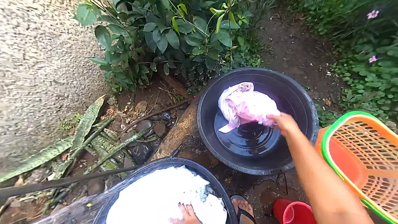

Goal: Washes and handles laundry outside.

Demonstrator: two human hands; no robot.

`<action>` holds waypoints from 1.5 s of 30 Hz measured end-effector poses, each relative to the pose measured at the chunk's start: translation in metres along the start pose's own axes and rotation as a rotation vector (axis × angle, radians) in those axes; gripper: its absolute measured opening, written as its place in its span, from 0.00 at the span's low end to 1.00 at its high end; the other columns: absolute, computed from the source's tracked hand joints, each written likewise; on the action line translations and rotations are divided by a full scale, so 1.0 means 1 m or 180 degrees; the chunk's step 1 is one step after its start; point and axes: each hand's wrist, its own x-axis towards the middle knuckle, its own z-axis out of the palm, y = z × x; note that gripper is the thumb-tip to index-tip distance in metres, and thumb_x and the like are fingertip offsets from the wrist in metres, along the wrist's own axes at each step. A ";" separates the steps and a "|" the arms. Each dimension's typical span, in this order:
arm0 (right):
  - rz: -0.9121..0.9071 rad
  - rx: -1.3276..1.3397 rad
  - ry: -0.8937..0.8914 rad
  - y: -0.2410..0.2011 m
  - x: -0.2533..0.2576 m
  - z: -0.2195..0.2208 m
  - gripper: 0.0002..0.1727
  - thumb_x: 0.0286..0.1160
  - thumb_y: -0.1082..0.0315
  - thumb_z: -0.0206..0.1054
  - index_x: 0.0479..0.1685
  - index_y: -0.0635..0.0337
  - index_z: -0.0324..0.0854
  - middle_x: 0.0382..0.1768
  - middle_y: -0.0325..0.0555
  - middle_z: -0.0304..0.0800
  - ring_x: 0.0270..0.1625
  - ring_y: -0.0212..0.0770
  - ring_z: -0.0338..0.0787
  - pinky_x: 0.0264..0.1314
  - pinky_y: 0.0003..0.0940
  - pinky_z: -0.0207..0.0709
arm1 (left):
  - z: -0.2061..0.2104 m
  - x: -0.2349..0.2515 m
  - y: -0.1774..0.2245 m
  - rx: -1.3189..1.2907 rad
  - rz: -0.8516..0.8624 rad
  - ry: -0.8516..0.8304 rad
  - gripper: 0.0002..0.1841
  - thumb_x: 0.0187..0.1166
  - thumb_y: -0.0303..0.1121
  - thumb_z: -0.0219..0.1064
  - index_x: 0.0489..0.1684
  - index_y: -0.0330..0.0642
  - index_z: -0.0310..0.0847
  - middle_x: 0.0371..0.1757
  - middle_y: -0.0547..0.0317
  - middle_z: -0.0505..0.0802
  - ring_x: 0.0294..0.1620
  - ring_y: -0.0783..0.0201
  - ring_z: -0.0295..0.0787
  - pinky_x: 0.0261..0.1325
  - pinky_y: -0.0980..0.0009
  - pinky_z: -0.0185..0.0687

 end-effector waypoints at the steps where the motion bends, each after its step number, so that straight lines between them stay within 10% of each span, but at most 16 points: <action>1: -0.0226 0.0168 0.0014 -0.024 -0.011 -0.007 0.25 0.75 0.62 0.74 0.67 0.66 0.79 0.54 0.58 0.89 0.53 0.48 0.90 0.59 0.48 0.84 | -0.002 -0.002 -0.002 -0.0009 0.0045 -0.0003 0.76 0.50 0.67 0.84 0.96 0.36 0.32 0.94 0.27 0.31 0.88 0.13 0.37 0.82 0.25 0.51; 4: -0.0831 0.0662 -0.0055 -0.101 -0.063 -0.030 0.23 0.78 0.60 0.71 0.66 0.65 0.79 0.51 0.51 0.90 0.49 0.41 0.91 0.54 0.42 0.87 | -0.027 -0.015 -0.015 -0.0217 0.0496 -0.0176 0.71 0.56 0.65 0.82 0.95 0.33 0.37 0.93 0.22 0.36 0.87 0.14 0.45 0.80 0.23 0.54; 8: -0.1248 0.1110 -0.0424 -0.178 -0.145 -0.062 0.31 0.86 0.40 0.58 0.67 0.59 0.77 0.48 0.43 0.90 0.49 0.38 0.91 0.53 0.40 0.88 | -0.089 -0.063 -0.023 -0.1077 0.1852 0.0325 0.46 0.71 0.60 0.75 0.85 0.38 0.70 0.73 0.28 0.83 0.73 0.30 0.81 0.75 0.29 0.70; 13: -0.1731 0.1352 -0.1235 -0.224 -0.261 -0.097 0.32 0.92 0.39 0.42 0.63 0.58 0.76 0.49 0.45 0.91 0.52 0.41 0.93 0.57 0.40 0.89 | -0.147 -0.127 0.063 -0.2661 0.3268 0.1753 0.73 0.49 0.59 0.87 0.95 0.33 0.39 0.93 0.26 0.50 0.91 0.32 0.53 0.86 0.36 0.59; 16: -0.2218 0.1638 -0.2004 -0.234 -0.330 -0.113 0.30 0.95 0.44 0.36 0.60 0.58 0.77 0.50 0.45 0.91 0.56 0.39 0.92 0.63 0.40 0.88 | -0.159 -0.130 0.124 -0.3426 0.3444 0.2322 0.78 0.38 0.52 0.94 0.96 0.35 0.37 0.92 0.21 0.37 0.92 0.25 0.42 0.85 0.31 0.56; 18: -0.2447 0.1926 -0.2282 -0.227 -0.361 -0.124 0.29 0.95 0.45 0.38 0.60 0.59 0.77 0.53 0.47 0.91 0.59 0.40 0.92 0.66 0.40 0.87 | -0.167 -0.130 0.145 -0.3801 0.3612 0.2646 0.64 0.49 0.42 0.90 0.92 0.32 0.50 0.93 0.23 0.39 0.93 0.29 0.42 0.86 0.34 0.56; 20: -0.2654 0.2014 -0.2217 -0.209 -0.370 -0.135 0.25 0.95 0.49 0.41 0.57 0.56 0.79 0.50 0.45 0.91 0.56 0.38 0.91 0.64 0.40 0.87 | -0.172 -0.139 0.144 -0.4314 0.4005 0.2374 0.39 0.68 0.31 0.77 0.82 0.32 0.66 0.89 0.41 0.66 0.87 0.53 0.64 0.84 0.53 0.68; 22: -0.2459 0.1810 -0.1562 -0.176 -0.358 -0.152 0.17 0.91 0.58 0.47 0.50 0.52 0.83 0.43 0.38 0.93 0.48 0.33 0.93 0.55 0.35 0.90 | -0.174 -0.150 0.135 -0.5420 0.4369 0.1211 0.17 0.78 0.24 0.63 0.64 0.39 0.77 0.53 0.59 0.92 0.53 0.71 0.89 0.57 0.67 0.88; 26: -0.1834 -0.0678 -0.0087 -0.090 -0.303 -0.180 0.19 0.72 0.56 0.75 0.55 0.58 0.87 0.45 0.49 0.94 0.45 0.44 0.94 0.51 0.50 0.90 | -0.184 -0.188 0.126 -0.6660 0.4350 0.0200 0.15 0.91 0.31 0.41 0.50 0.50 0.76 0.38 0.66 0.92 0.41 0.72 0.90 0.48 0.68 0.89; 28: -0.1760 -0.1305 -0.0043 -0.055 -0.290 -0.177 0.48 0.61 0.45 0.83 0.83 0.59 0.70 0.76 0.65 0.75 0.67 0.63 0.84 0.65 0.69 0.78 | -0.179 -0.201 0.132 -0.6598 0.4289 0.0183 0.15 0.92 0.32 0.39 0.54 0.50 0.76 0.41 0.66 0.92 0.44 0.72 0.90 0.51 0.69 0.89; 30: -0.1714 -0.0718 -0.0328 -0.032 -0.292 -0.164 0.66 0.54 0.43 0.84 0.96 0.53 0.47 0.92 0.55 0.52 0.84 0.57 0.71 0.77 0.62 0.72 | -0.165 -0.208 0.140 -0.6305 0.4235 -0.0123 0.17 0.94 0.36 0.36 0.56 0.51 0.74 0.42 0.69 0.90 0.46 0.75 0.88 0.53 0.71 0.86; 32: -0.1493 0.0649 -0.0568 -0.014 -0.306 -0.143 0.55 0.54 0.45 0.83 0.87 0.44 0.57 0.69 0.31 0.82 0.61 0.29 0.87 0.58 0.34 0.86 | -0.140 -0.200 0.155 -0.6120 0.4151 -0.0912 0.21 0.94 0.44 0.35 0.50 0.55 0.78 0.37 0.70 0.93 0.41 0.76 0.90 0.48 0.73 0.88; 34: -0.1354 0.1788 -0.0730 -0.004 -0.315 -0.131 0.28 0.53 0.52 0.84 0.56 0.43 0.78 0.36 0.26 0.93 0.35 0.21 0.91 0.38 0.21 0.87 | -0.110 -0.175 0.180 -0.5836 0.4282 -0.1612 0.22 0.94 0.49 0.37 0.54 0.53 0.79 0.43 0.67 0.93 0.47 0.73 0.90 0.54 0.70 0.87; 37: -0.1382 0.2750 -0.0731 0.020 -0.312 -0.149 0.10 0.69 0.67 0.69 0.48 0.49 0.84 0.38 0.33 0.96 0.42 0.26 0.94 0.49 0.27 0.90 | -0.118 -0.186 0.210 -0.4569 0.4730 -0.0721 0.12 0.90 0.29 0.46 0.59 0.42 0.74 0.45 0.64 0.89 0.47 0.76 0.86 0.54 0.73 0.84; 40: -0.1286 0.2643 -0.0096 0.053 -0.325 -0.183 0.18 0.79 0.74 0.48 0.39 0.48 0.86 0.32 0.30 0.95 0.36 0.21 0.92 0.41 0.21 0.87 | -0.154 -0.199 0.203 -0.2214 0.4872 0.0435 0.16 0.83 0.32 0.61 0.63 0.33 0.80 0.56 0.53 0.90 0.58 0.68 0.85 0.66 0.63 0.81; 45: -0.1466 0.1749 0.0234 0.094 -0.361 -0.243 0.17 0.57 0.79 0.65 0.40 0.47 0.88 0.35 0.30 0.96 0.39 0.23 0.92 0.47 0.23 0.88 | -0.141 -0.136 0.124 -0.1149 0.3863 -0.0986 0.39 0.75 0.54 0.68 0.84 0.42 0.70 0.78 0.48 0.82 0.75 0.53 0.81 0.76 0.51 0.77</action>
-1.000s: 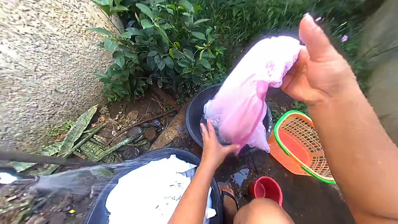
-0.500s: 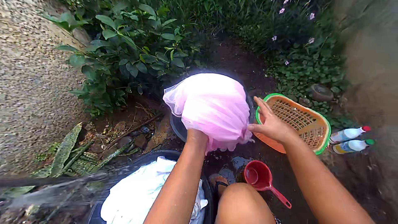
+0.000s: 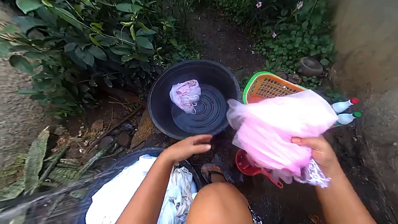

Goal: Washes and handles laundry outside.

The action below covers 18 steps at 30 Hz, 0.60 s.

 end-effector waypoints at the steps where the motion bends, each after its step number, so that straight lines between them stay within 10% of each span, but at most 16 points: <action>1: 0.0007 -0.0221 0.0055 -0.006 -0.008 -0.008 0.19 0.53 0.80 0.67 0.43 0.48 0.87 0.36 0.30 0.96 0.41 0.24 0.93 0.50 0.24 0.89 | 0.001 -0.014 -0.019 -0.0157 -0.0129 0.0007 0.40 0.74 0.56 0.67 0.84 0.42 0.69 0.79 0.50 0.82 0.76 0.54 0.81 0.77 0.53 0.77; 5: 0.0336 -0.1115 0.0315 -0.025 -0.031 -0.019 0.30 0.35 0.79 0.77 0.49 0.53 0.82 0.40 0.28 0.95 0.45 0.24 0.93 0.52 0.25 0.91 | 0.019 -0.059 -0.077 -0.0984 -0.0332 0.0595 0.37 0.77 0.57 0.63 0.83 0.44 0.69 0.79 0.53 0.81 0.75 0.56 0.81 0.73 0.56 0.80; 12: 0.1336 -0.1816 0.0133 0.020 -0.022 -0.003 0.27 0.37 0.78 0.78 0.48 0.60 0.86 0.40 0.40 0.95 0.42 0.32 0.94 0.47 0.35 0.91 | 0.057 -0.115 -0.117 -0.1959 -0.0164 0.0994 0.43 0.71 0.65 0.70 0.80 0.43 0.71 0.76 0.52 0.84 0.70 0.54 0.86 0.68 0.58 0.85; 18: 0.1210 -0.1255 0.0096 0.004 -0.020 0.015 0.24 0.32 0.79 0.76 0.41 0.56 0.85 0.33 0.34 0.95 0.38 0.27 0.94 0.43 0.28 0.91 | 0.043 -0.100 -0.069 -0.1814 0.0119 0.0844 0.53 0.62 0.70 0.74 0.88 0.51 0.62 0.82 0.55 0.77 0.75 0.51 0.81 0.64 0.52 0.88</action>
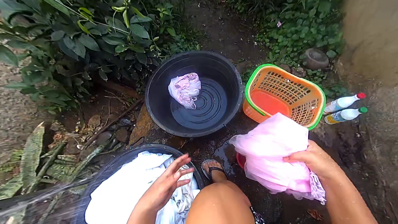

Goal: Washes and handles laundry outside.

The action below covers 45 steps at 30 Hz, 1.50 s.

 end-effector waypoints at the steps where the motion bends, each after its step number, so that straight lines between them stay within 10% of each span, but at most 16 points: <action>1: -0.0091 -0.0052 -0.0121 -0.011 -0.001 0.006 0.25 0.33 0.78 0.77 0.42 0.56 0.86 0.34 0.34 0.95 0.39 0.28 0.94 0.44 0.29 0.91 | 0.015 0.014 0.017 0.0172 0.0061 -0.0138 0.58 0.58 0.72 0.75 0.92 0.53 0.56 0.87 0.56 0.71 0.79 0.51 0.77 0.66 0.50 0.87; 4: -0.0469 -0.0154 -0.0513 -0.042 0.001 0.031 0.28 0.36 0.77 0.81 0.48 0.57 0.87 0.38 0.37 0.96 0.42 0.31 0.94 0.46 0.33 0.92 | 0.065 0.064 0.049 0.0674 0.0108 -0.0689 0.74 0.46 0.79 0.75 0.98 0.56 0.33 0.95 0.53 0.56 0.87 0.52 0.68 0.71 0.47 0.84; 6: -0.0871 0.0102 -0.0889 -0.053 0.011 0.047 0.35 0.38 0.75 0.82 0.59 0.57 0.84 0.44 0.38 0.96 0.47 0.31 0.94 0.51 0.33 0.92 | 0.088 0.092 0.051 0.0418 0.0266 -0.0878 0.77 0.43 0.79 0.77 0.96 0.51 0.30 0.82 0.55 0.77 0.74 0.60 0.83 0.68 0.57 0.88; 11: -0.1706 0.0930 -0.1077 -0.058 0.045 0.092 0.42 0.46 0.74 0.77 0.74 0.61 0.72 0.51 0.42 0.92 0.49 0.30 0.93 0.51 0.30 0.90 | 0.094 0.127 0.051 -0.1559 0.0726 -0.1484 0.31 0.60 0.63 0.79 0.58 0.54 0.89 0.47 0.60 0.98 0.49 0.66 0.96 0.56 0.66 0.93; 17: -0.3000 -0.0590 0.0693 -0.029 0.074 0.117 0.60 0.43 0.39 0.87 0.81 0.65 0.70 0.75 0.58 0.77 0.78 0.49 0.77 0.79 0.48 0.75 | 0.087 0.147 0.046 -0.2421 0.1428 -0.0814 0.13 0.61 0.41 0.81 0.38 0.45 0.93 0.36 0.55 0.97 0.40 0.66 0.97 0.48 0.67 0.93; 20: -0.2277 -0.0246 0.0632 0.012 0.074 0.099 0.72 0.42 0.25 0.79 0.91 0.60 0.56 0.88 0.56 0.62 0.88 0.51 0.65 0.86 0.53 0.64 | 0.095 0.146 0.047 -0.2283 0.1333 -0.0866 0.11 0.60 0.39 0.80 0.37 0.48 0.93 0.36 0.57 0.98 0.39 0.68 0.97 0.47 0.69 0.93; 22: -0.1455 0.0634 0.0105 0.034 0.062 0.090 0.79 0.38 0.22 0.80 0.97 0.51 0.41 0.91 0.39 0.57 0.88 0.32 0.64 0.86 0.37 0.67 | 0.107 0.147 0.044 -0.2202 0.1098 -0.0919 0.11 0.57 0.39 0.81 0.35 0.50 0.93 0.35 0.59 0.98 0.38 0.69 0.96 0.46 0.70 0.93; 25: -0.0882 0.2409 -0.0383 0.051 0.025 0.086 0.43 0.48 0.38 0.86 0.65 0.49 0.78 0.49 0.32 0.96 0.51 0.25 0.94 0.59 0.27 0.88 | 0.133 0.150 0.035 -0.2029 0.0478 -0.1013 0.06 0.60 0.36 0.73 0.32 0.52 0.90 0.32 0.61 0.97 0.35 0.70 0.96 0.42 0.70 0.93; 28: -0.0942 0.3215 -0.0767 0.064 0.010 0.074 0.16 0.67 0.52 0.79 0.50 0.48 0.91 0.44 0.35 0.98 0.49 0.27 0.95 0.59 0.27 0.88 | 0.156 0.152 0.039 -0.0720 0.0145 -0.0839 0.13 0.80 0.38 0.51 0.48 0.45 0.80 0.36 0.61 0.96 0.40 0.71 0.94 0.48 0.70 0.92; 31: -0.0601 0.3491 -0.0288 0.072 0.000 0.064 0.07 0.70 0.59 0.72 0.40 0.47 0.92 0.39 0.36 0.98 0.45 0.27 0.95 0.53 0.26 0.89 | 0.158 0.170 0.046 0.1746 0.0529 -0.0895 0.30 0.87 0.53 0.52 0.74 0.36 0.75 0.68 0.49 0.87 0.67 0.62 0.85 0.74 0.58 0.78; 34: -0.0108 0.2387 0.0093 0.068 0.002 0.029 0.10 0.76 0.70 0.56 0.43 0.52 0.85 0.36 0.34 0.96 0.42 0.25 0.94 0.51 0.25 0.89 | 0.130 0.186 0.040 0.2865 0.0353 -0.1167 0.39 0.86 0.63 0.49 0.89 0.44 0.64 0.89 0.40 0.67 0.87 0.46 0.66 0.86 0.42 0.62; 39: 0.0780 0.0099 -0.0781 0.047 0.030 -0.027 0.30 0.71 0.67 0.73 0.75 0.58 0.71 0.52 0.40 0.91 0.52 0.30 0.91 0.59 0.30 0.87 | 0.066 0.138 0.011 0.2361 -0.0498 -0.1119 0.33 0.86 0.53 0.59 0.84 0.39 0.69 0.79 0.43 0.80 0.80 0.51 0.77 0.83 0.49 0.69; 45: 0.1136 -0.3016 -0.1706 0.089 0.118 0.033 0.41 0.71 0.46 0.75 0.79 0.64 0.74 0.74 0.70 0.79 0.79 0.69 0.75 0.79 0.75 0.61 | 0.027 0.053 -0.031 0.1241 -0.0777 -0.0416 0.33 0.81 0.53 0.60 0.81 0.42 0.72 0.75 0.52 0.84 0.70 0.56 0.85 0.70 0.56 0.83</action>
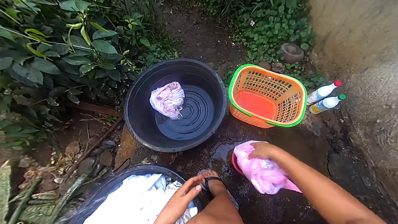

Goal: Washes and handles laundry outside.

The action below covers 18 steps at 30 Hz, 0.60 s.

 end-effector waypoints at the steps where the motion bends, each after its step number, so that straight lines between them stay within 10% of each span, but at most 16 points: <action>1: 0.0112 -0.0281 -0.0016 -0.013 0.016 0.008 0.39 0.71 0.46 0.75 0.74 0.67 0.78 0.72 0.71 0.80 0.78 0.70 0.76 0.78 0.76 0.63 | 0.000 -0.011 -0.007 -0.0123 -0.0041 0.0113 0.31 0.82 0.51 0.59 0.80 0.41 0.72 0.75 0.52 0.84 0.68 0.57 0.86 0.68 0.57 0.84; 4: 0.0438 -0.0661 -0.0007 -0.058 0.039 0.024 0.31 0.72 0.50 0.71 0.57 0.74 0.84 0.66 0.71 0.83 0.73 0.70 0.81 0.70 0.74 0.71 | 0.001 -0.043 -0.020 -0.0293 -0.0195 0.0405 0.28 0.83 0.43 0.55 0.80 0.38 0.71 0.75 0.51 0.84 0.67 0.59 0.87 0.67 0.60 0.83; 11: 0.0547 -0.0697 0.0050 -0.065 0.051 0.035 0.34 0.72 0.44 0.69 0.52 0.75 0.85 0.63 0.71 0.85 0.70 0.68 0.83 0.67 0.72 0.74 | 0.011 -0.068 -0.040 -0.0712 -0.0135 0.0538 0.24 0.87 0.36 0.53 0.79 0.35 0.71 0.73 0.50 0.86 0.65 0.63 0.88 0.70 0.63 0.82; 15: -0.0388 0.0790 -0.0384 -0.011 0.028 -0.001 0.45 0.79 0.39 0.66 0.85 0.65 0.64 0.77 0.67 0.75 0.80 0.61 0.75 0.82 0.63 0.65 | 0.003 -0.075 -0.041 -0.0943 -0.0110 0.0735 0.24 0.86 0.37 0.51 0.77 0.37 0.71 0.73 0.53 0.84 0.65 0.64 0.87 0.65 0.66 0.84; 18: -0.0545 0.0355 -0.0001 0.007 -0.017 -0.014 0.54 0.68 0.40 0.76 0.94 0.52 0.55 0.91 0.66 0.51 0.91 0.67 0.57 0.87 0.70 0.54 | -0.010 -0.088 -0.044 -0.0874 -0.0210 0.0954 0.26 0.84 0.39 0.52 0.79 0.36 0.69 0.76 0.50 0.82 0.67 0.62 0.85 0.65 0.65 0.84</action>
